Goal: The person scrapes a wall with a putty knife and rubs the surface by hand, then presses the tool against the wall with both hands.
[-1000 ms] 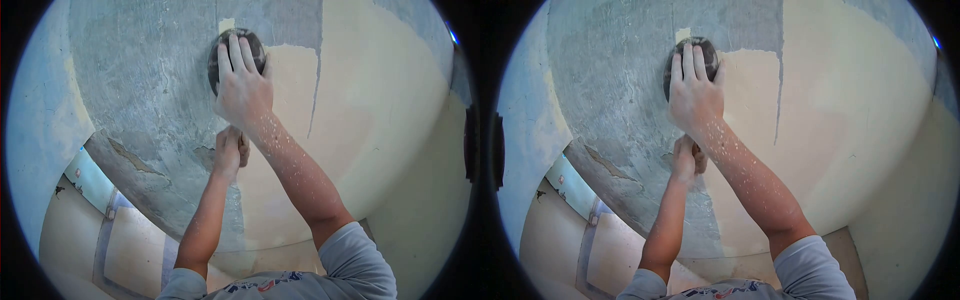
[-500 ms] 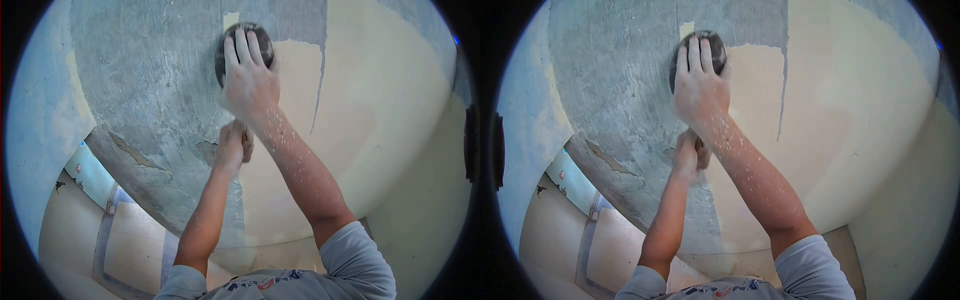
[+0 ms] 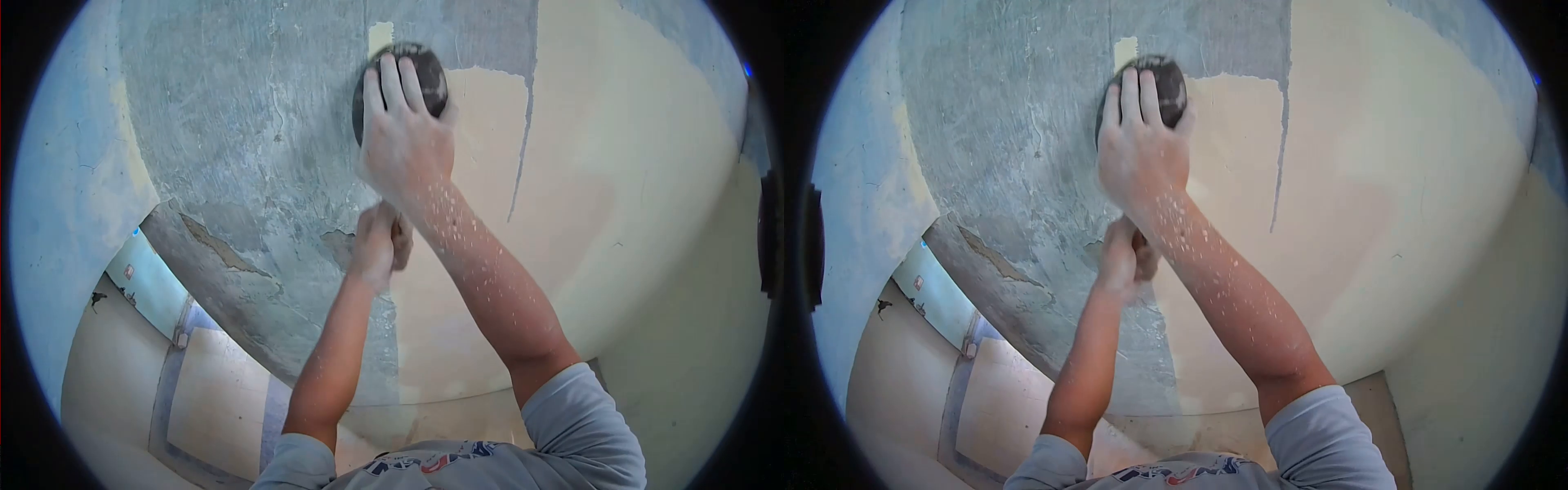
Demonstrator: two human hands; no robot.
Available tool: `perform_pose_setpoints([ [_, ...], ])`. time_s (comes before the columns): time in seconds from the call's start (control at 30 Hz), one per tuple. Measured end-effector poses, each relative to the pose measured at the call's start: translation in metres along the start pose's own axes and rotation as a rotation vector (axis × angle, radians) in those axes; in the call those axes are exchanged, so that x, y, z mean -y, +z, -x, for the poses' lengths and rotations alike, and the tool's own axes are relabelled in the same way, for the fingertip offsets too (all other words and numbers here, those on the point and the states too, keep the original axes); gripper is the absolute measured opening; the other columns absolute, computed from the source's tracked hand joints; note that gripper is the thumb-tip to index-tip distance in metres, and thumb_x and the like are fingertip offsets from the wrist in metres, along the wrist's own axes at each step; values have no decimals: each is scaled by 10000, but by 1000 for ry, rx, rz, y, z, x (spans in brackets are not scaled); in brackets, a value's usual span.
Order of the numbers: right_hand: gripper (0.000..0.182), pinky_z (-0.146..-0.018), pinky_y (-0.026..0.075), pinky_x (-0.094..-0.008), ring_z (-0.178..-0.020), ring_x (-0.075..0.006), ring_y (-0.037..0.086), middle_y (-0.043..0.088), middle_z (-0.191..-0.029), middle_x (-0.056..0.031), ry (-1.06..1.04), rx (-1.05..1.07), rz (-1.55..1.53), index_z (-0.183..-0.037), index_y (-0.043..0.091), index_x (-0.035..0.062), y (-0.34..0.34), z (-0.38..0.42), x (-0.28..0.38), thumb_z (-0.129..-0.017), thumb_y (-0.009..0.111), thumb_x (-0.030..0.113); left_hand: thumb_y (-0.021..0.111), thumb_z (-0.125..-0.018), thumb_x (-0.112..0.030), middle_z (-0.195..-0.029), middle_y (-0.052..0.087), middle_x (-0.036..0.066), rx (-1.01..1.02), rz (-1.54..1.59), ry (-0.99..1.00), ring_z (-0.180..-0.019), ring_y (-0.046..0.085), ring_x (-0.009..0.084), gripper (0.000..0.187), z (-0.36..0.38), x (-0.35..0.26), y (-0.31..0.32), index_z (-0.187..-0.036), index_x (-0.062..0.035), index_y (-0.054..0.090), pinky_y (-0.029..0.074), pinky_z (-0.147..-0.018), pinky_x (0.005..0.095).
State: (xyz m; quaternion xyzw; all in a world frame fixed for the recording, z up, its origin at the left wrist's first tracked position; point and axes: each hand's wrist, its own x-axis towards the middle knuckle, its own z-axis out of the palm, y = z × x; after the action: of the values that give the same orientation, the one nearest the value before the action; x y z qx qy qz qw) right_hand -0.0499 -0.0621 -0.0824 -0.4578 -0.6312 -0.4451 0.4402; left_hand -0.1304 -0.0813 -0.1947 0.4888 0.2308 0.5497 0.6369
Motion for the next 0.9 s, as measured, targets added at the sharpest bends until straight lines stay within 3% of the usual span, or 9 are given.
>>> perform_pose_setpoints([
  [0.17, 564, -1063, 337, -679, -1439, -273, 443, 525, -1511, -157, 17, -62, 31, -1380, 616, 16, 5, -22, -2, -844, 607, 192, 419, -1104, -487, -538, 344, -25, 93, -40, 26, -385, 295, 78, 519, -16, -21, -3, -749, -109, 429, 194, -363, 277],
  [0.27, 556, -1063, 332, -673, -1443, -261, 448, 534, -1509, -150, 14, -30, -13, -1379, 618, 22, 4, 5, 0, -849, 603, 188, 408, -1112, -469, -544, 359, -22, -31, -46, 0, -387, 308, 81, 511, 3, -1, 2, -756, -103, 433, 200, -363, 271],
  [0.43, 550, -1053, 339, -663, -1442, -253, 453, 533, -1513, -145, -8, -1, 32, -1370, 624, 25, 4, 26, 6, -843, 600, 180, 409, -1112, -472, -546, 377, -17, -31, -11, -41, -384, 321, 86, 530, 9, 21, -9, -738, -97, 432, 208, -360, 262],
  [0.5, 548, -1052, 338, -676, -1446, -257, 449, 531, -1516, -147, 0, -16, 9, -1373, 622, 21, 4, 13, 3, -849, 597, 179, 399, -1116, -467, -544, 360, -23, -14, -45, 51, -382, 301, 75, 535, 1, 14, -8, -725, -103, 423, 194, -361, 261],
  [0.67, 543, -1020, 374, -661, -1440, -261, 452, 540, -1503, -145, 21, -73, 48, -1361, 626, 15, 6, -28, -1, -848, 613, 191, 383, -1123, -417, -541, 354, -25, 125, -15, 12, -381, 291, 63, 504, -12, -31, -1, -728, -107, 424, 182, -363, 256],
  [0.83, 532, -1008, 367, -687, -1448, -253, 448, 531, -1513, -153, -3, -8, -24, -1361, 627, 12, 3, 11, 5, -852, 606, 164, 377, -1127, -409, -542, 370, -20, -7, -23, -38, -384, 304, 75, 492, 6, 0, -7, -749, -101, 437, 190, -364, 258],
  [0.9, 528, -1001, 373, -678, -1437, -253, 457, 537, -1507, -150, -8, -6, 4, -1353, 632, 15, 3, 24, 8, -849, 608, 169, 386, -1122, -413, -541, 376, -14, 46, -3, -4, -382, 313, 87, 488, 6, 19, -19, -752, -100, 447, 203, -360, 269],
])
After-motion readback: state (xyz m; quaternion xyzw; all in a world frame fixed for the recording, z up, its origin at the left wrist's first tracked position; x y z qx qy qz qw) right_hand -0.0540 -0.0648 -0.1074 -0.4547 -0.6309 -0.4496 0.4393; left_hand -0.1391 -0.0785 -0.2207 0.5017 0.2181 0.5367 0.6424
